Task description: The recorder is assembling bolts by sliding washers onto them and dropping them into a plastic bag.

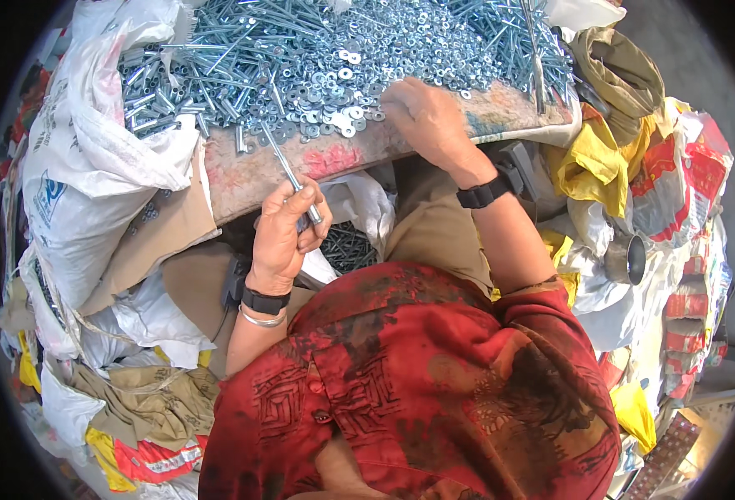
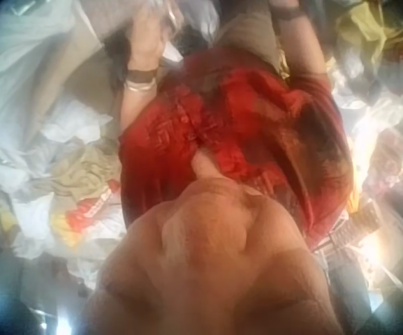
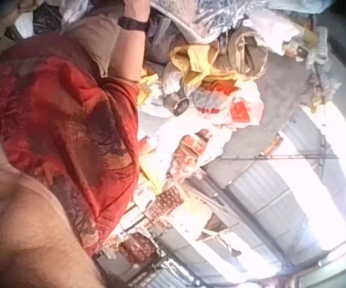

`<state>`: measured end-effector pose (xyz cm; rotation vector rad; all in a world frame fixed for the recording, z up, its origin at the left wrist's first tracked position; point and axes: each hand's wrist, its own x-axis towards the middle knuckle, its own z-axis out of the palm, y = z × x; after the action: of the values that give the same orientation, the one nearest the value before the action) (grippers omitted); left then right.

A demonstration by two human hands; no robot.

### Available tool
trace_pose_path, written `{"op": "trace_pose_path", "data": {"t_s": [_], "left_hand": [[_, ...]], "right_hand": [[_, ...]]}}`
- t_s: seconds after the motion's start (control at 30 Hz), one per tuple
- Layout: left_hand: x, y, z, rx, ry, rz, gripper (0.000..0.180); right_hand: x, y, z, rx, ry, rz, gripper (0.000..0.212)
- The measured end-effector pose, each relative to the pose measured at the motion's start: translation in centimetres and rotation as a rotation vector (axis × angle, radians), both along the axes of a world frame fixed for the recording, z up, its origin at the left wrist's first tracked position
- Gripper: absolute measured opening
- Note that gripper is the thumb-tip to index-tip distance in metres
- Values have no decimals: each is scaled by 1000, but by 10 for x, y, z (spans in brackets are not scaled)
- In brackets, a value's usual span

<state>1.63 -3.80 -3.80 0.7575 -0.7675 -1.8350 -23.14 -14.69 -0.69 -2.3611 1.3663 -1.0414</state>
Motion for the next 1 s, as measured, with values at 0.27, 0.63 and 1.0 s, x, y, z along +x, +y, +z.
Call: {"op": "trace_pose_path", "data": {"t_s": [0.27,0.63,1.0], "left_hand": [[-1,5,3,-20,-87,-5,19],[0,7,5,-55,-126,-9,20],[2,7,3,-37,-124,-9,20]], "right_hand": [[18,1,-13,7,188,-219,14],[22,-24,-8,82,473,-276,18],[31,3,-13,-46,516,-205,21]]}}
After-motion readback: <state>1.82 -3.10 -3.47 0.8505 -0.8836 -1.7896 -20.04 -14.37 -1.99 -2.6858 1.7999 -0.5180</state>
